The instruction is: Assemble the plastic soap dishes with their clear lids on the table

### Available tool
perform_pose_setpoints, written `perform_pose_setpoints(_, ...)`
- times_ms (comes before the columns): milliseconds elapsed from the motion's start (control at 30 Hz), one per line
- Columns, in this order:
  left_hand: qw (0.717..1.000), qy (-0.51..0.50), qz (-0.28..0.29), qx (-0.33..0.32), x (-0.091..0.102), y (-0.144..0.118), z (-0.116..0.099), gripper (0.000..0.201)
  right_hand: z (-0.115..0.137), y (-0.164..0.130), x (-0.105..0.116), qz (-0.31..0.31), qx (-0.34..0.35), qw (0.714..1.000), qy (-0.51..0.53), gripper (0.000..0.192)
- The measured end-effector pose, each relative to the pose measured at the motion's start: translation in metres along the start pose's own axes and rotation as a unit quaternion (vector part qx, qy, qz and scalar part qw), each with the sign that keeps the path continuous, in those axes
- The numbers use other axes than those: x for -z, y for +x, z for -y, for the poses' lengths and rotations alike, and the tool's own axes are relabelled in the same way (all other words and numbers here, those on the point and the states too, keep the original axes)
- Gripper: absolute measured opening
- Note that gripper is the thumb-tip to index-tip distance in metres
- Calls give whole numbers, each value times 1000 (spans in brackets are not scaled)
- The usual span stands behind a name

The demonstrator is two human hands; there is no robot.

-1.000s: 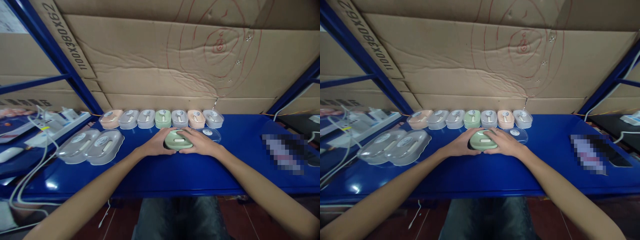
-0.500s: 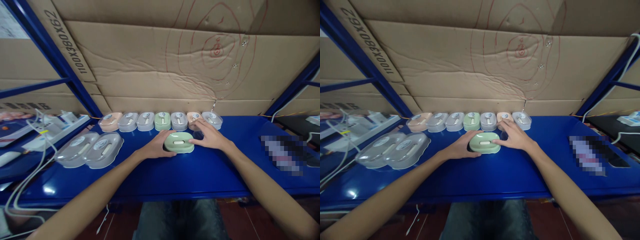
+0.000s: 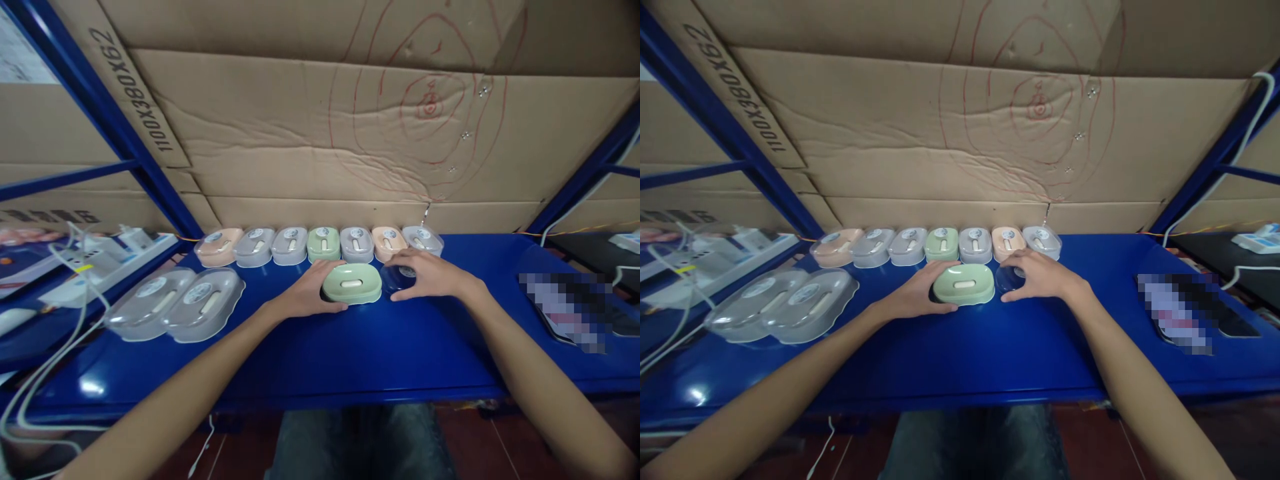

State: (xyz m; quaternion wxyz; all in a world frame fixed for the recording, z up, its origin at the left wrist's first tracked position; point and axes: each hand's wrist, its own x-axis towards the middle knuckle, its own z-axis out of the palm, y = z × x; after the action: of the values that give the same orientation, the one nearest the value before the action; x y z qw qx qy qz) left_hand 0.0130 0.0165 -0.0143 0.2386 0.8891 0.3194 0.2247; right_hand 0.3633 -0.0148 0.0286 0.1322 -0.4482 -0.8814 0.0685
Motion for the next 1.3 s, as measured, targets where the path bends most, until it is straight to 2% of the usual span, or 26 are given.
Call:
perform_pose_setpoints(200, 1000, -3, -6, -7, 0, 0, 2, 100, -10, -2, -6, 7, -1, 1000, 20, 78)
perform_pose_setpoints(333, 1000, -6, -6, -1, 2, 1, 1, 101, -8, 0, -2, -13, 24, 999, 37, 64)
perform_pose_setpoints(533, 1000, -14, -5, 12, 2, 0, 1, 105, -6, 4, -1, -105, 9, 990, 91, 53)
perform_pose_setpoints(633, 999, -31, -7, 22, -1, 0, 2, 108, 4, 9, -9, -148, 22, 983, 108, 54)
perform_pose_setpoints(800, 998, -60, -4, 35, -9, 0, -4, 115, 33, 16, -26, -171, 50, 980, 87, 60)
perform_pose_setpoints(967, 992, -121, -10, -14, -13, 1, -16, 113, 54, 19, -41, -195, 114, 971, 78, 64)
perform_pose_setpoints(1133, 987, -156, -22, -24, -15, 1, -21, 124, 61, 23, -50, -211, 166, 961, 60, 64)
perform_pose_setpoints(1300, 986, -165, -23, -24, -17, 2, -21, 126, 61, 23, -57, -214, 164, 962, 40, 65)
